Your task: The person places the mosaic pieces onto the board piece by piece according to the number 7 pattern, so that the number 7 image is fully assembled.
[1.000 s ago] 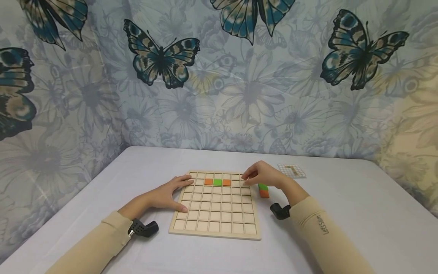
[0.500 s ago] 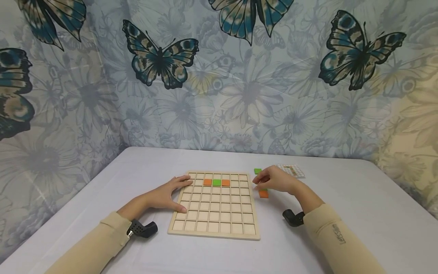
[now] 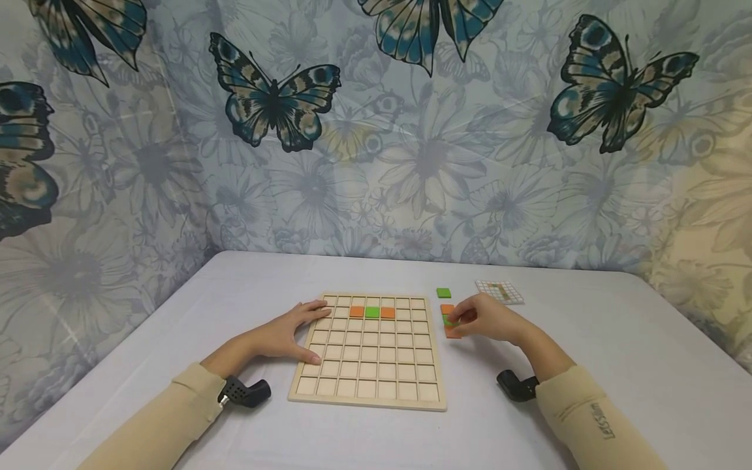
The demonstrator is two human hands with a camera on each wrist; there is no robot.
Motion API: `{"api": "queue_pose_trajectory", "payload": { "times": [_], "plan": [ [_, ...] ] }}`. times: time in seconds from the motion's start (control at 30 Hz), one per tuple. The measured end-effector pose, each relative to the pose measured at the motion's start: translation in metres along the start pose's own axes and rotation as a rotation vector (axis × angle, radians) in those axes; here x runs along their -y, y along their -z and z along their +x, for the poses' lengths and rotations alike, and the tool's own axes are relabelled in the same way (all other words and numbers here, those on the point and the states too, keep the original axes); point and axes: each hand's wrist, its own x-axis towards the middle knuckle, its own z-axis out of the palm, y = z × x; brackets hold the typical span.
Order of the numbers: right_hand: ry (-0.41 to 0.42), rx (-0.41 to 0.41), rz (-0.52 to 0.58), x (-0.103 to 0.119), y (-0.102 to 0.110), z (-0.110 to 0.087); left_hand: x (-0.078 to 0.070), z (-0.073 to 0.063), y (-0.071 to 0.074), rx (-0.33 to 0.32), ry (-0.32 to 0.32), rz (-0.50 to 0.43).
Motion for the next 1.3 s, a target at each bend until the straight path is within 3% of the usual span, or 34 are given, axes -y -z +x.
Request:
{"api": "queue_pose_trajectory", "payload": {
  "times": [0.4, 0.93, 1.3],
  "plan": [
    [-0.021, -0.017, 0.006, -0.008, -0.005, -0.002, 0.001, 0.001, 0.000, 0.006, 0.007, 0.013],
    [0.017, -0.030, -0.014, -0.014, -0.005, 0.001, -0.002, 0.000, 0.001, 0.006, -0.006, -0.001],
    [0.012, -0.051, -0.044, -0.010, -0.007, -0.001, -0.002, 0.000, 0.001, 0.002, -0.012, 0.003]
  ]
}}
